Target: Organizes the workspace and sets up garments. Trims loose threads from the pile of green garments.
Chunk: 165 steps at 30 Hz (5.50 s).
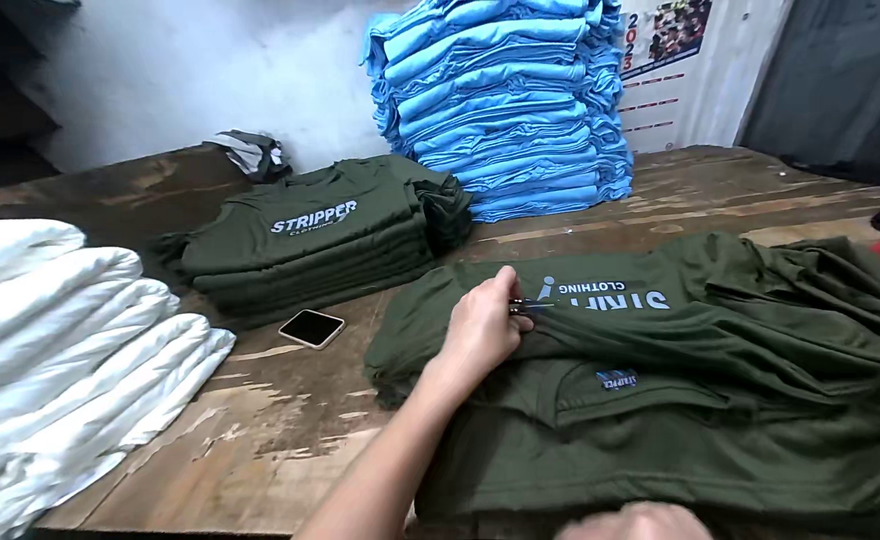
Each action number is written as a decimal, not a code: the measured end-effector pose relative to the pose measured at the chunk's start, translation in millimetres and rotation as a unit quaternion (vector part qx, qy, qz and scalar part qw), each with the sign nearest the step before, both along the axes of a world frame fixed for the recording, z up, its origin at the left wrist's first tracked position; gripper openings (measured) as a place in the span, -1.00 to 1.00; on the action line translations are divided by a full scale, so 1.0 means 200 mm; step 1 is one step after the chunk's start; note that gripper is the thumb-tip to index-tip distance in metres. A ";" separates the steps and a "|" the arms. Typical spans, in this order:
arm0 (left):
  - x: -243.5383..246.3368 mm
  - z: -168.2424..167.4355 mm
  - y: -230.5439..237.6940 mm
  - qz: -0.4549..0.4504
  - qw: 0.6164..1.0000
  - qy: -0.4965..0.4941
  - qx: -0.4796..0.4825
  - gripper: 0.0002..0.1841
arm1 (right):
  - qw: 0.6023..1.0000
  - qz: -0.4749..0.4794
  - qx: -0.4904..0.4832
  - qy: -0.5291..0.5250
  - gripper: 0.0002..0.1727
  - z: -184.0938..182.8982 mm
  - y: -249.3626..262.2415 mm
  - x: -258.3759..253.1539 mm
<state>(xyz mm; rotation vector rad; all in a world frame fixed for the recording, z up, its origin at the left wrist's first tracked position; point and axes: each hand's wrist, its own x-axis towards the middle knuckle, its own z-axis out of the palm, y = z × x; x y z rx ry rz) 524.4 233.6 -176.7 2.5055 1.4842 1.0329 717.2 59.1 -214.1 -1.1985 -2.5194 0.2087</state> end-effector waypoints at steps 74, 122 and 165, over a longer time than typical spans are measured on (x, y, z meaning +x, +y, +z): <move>-0.05 0.01 -0.41 0.005 0.998 -0.023 0.064 -0.72 | 0.784 -0.154 0.183 0.572 -0.91 -0.20 0.36 -0.14; -0.31 -0.17 -0.17 -0.197 0.975 -0.065 0.073 -0.77 | 0.918 -0.017 0.205 0.339 -0.58 -0.19 0.30 -0.01; -0.05 0.08 -0.30 -0.031 0.997 0.052 0.055 -0.79 | 0.775 -0.160 0.112 0.601 -0.94 -0.16 0.46 -0.21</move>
